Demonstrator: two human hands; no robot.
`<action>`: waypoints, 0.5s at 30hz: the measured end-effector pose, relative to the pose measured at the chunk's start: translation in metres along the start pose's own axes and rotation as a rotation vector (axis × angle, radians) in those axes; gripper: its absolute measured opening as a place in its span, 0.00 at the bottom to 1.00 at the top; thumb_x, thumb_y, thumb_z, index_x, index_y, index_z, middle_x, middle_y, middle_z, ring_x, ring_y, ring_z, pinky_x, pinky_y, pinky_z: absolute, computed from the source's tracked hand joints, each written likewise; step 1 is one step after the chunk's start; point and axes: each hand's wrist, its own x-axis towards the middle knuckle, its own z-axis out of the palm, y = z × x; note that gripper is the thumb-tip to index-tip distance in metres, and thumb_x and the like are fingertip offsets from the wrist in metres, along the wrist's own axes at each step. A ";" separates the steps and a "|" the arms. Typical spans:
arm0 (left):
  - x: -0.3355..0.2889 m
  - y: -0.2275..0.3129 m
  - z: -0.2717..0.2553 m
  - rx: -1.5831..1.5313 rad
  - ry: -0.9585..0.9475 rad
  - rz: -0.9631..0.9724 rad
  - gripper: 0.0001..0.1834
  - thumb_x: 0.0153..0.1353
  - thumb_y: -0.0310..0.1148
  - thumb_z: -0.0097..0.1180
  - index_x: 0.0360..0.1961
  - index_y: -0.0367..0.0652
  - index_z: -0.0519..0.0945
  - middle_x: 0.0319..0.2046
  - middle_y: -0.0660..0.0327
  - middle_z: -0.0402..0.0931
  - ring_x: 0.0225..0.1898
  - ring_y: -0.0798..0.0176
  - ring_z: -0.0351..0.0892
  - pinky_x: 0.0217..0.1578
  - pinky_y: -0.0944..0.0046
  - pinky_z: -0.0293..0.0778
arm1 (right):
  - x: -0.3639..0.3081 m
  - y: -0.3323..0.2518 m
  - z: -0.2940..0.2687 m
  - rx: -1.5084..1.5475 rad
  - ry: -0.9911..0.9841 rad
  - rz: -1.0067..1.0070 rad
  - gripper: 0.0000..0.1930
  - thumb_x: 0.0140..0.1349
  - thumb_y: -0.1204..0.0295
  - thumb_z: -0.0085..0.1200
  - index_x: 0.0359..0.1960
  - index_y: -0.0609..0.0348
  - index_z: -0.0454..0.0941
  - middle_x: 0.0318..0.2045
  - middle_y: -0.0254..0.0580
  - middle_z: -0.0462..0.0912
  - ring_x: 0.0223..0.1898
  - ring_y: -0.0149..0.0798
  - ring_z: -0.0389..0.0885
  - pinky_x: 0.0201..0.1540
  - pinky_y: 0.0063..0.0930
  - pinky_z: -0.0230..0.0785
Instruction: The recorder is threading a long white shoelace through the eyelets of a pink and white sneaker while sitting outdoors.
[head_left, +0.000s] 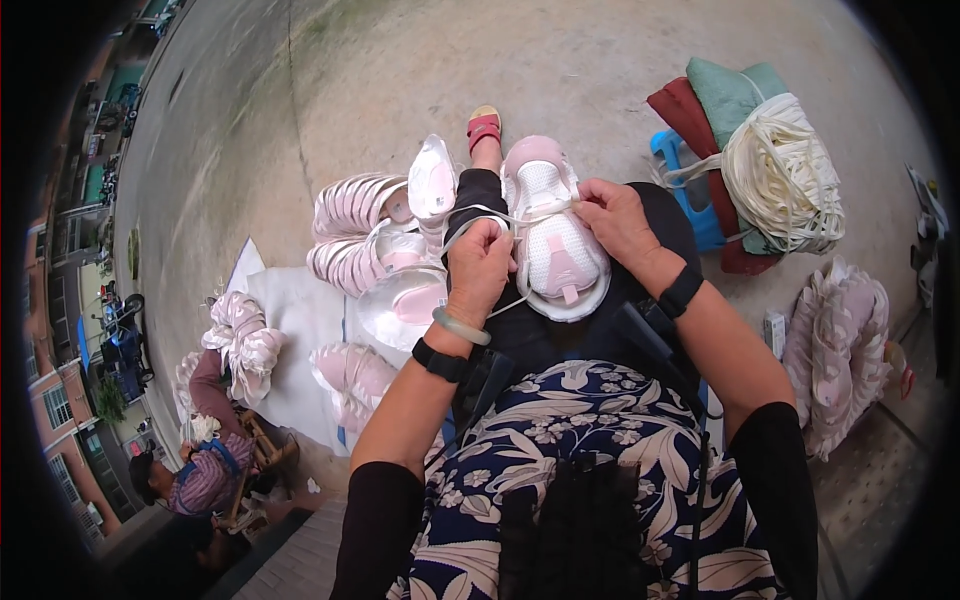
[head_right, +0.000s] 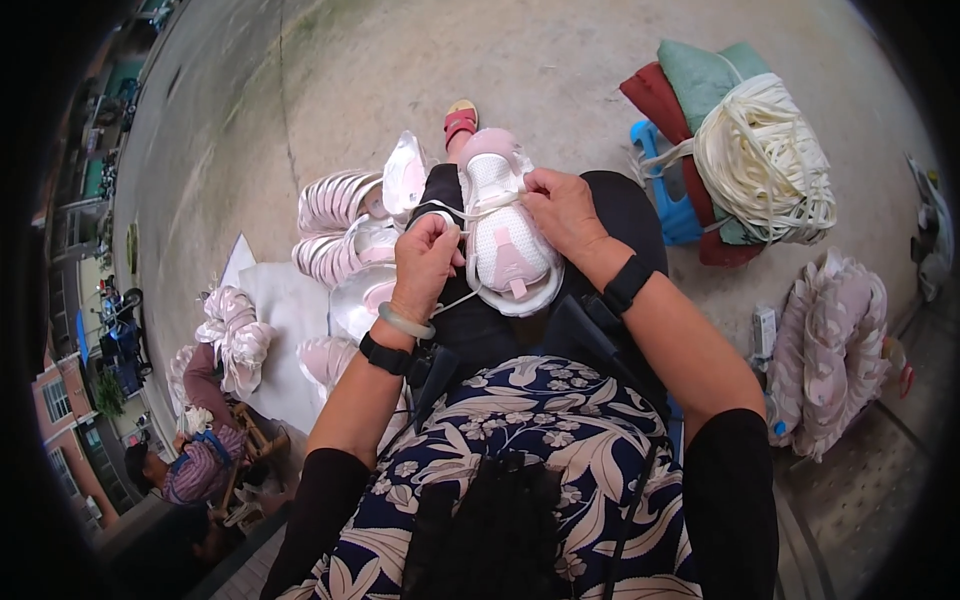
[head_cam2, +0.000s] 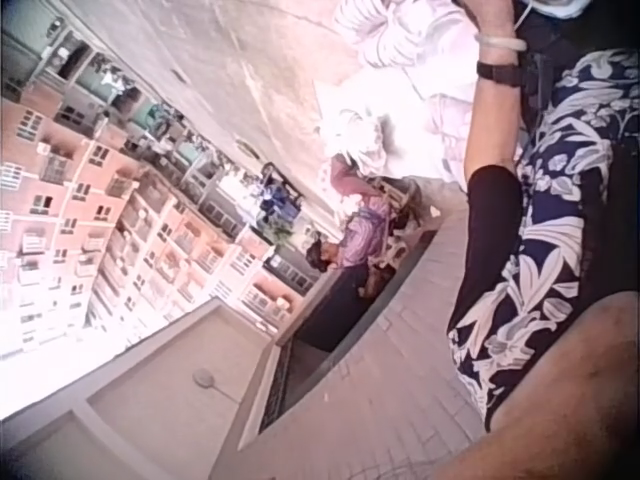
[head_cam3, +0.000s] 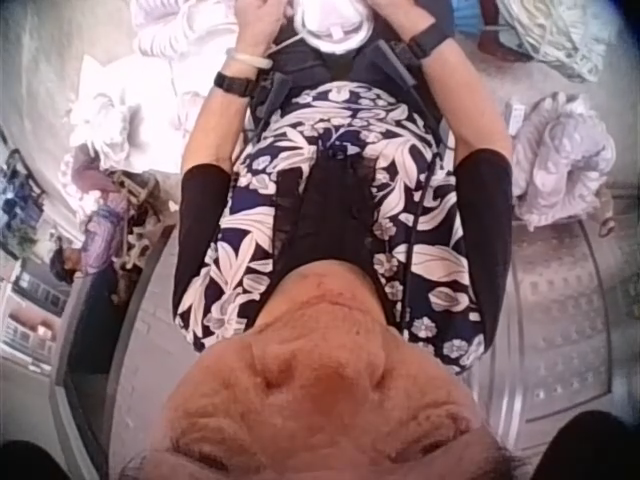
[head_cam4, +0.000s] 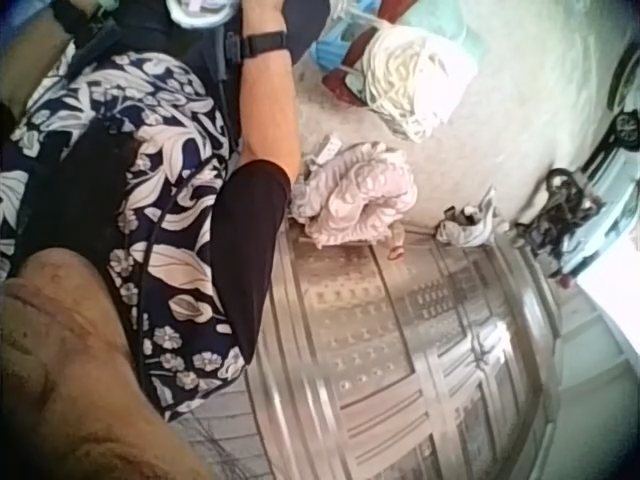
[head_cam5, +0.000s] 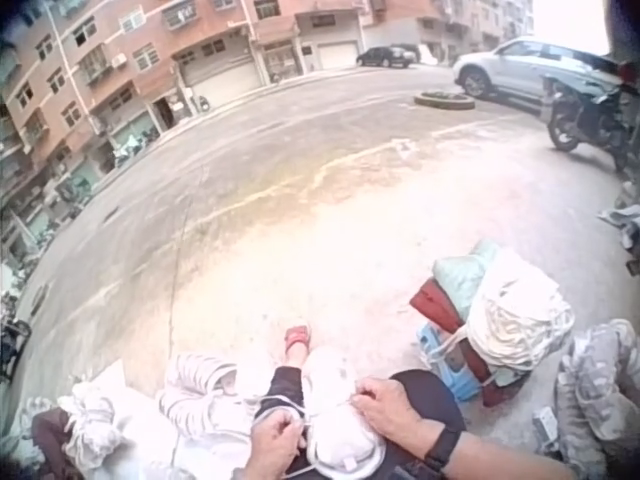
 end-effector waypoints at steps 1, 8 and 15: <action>0.003 -0.004 0.000 0.019 0.016 0.039 0.08 0.60 0.30 0.51 0.25 0.41 0.73 0.18 0.68 0.71 0.17 0.78 0.69 0.15 0.78 0.61 | 0.001 -0.002 -0.002 -0.189 -0.025 -0.079 0.05 0.50 0.74 0.54 0.28 0.61 0.76 0.20 0.42 0.77 0.24 0.37 0.76 0.29 0.28 0.68; 0.013 -0.009 0.007 0.064 0.117 0.056 0.08 0.60 0.30 0.51 0.25 0.41 0.74 0.15 0.68 0.70 0.13 0.78 0.66 0.12 0.77 0.60 | -0.007 0.002 0.002 -0.471 0.078 -0.251 0.06 0.50 0.70 0.53 0.28 0.57 0.77 0.25 0.47 0.77 0.30 0.50 0.77 0.34 0.35 0.69; 0.020 -0.016 0.008 0.182 0.139 0.159 0.08 0.59 0.29 0.52 0.23 0.41 0.72 0.14 0.68 0.69 0.13 0.78 0.66 0.11 0.76 0.60 | -0.013 -0.001 0.001 -0.374 0.067 -0.247 0.09 0.51 0.67 0.56 0.31 0.59 0.77 0.26 0.45 0.76 0.28 0.46 0.77 0.32 0.33 0.68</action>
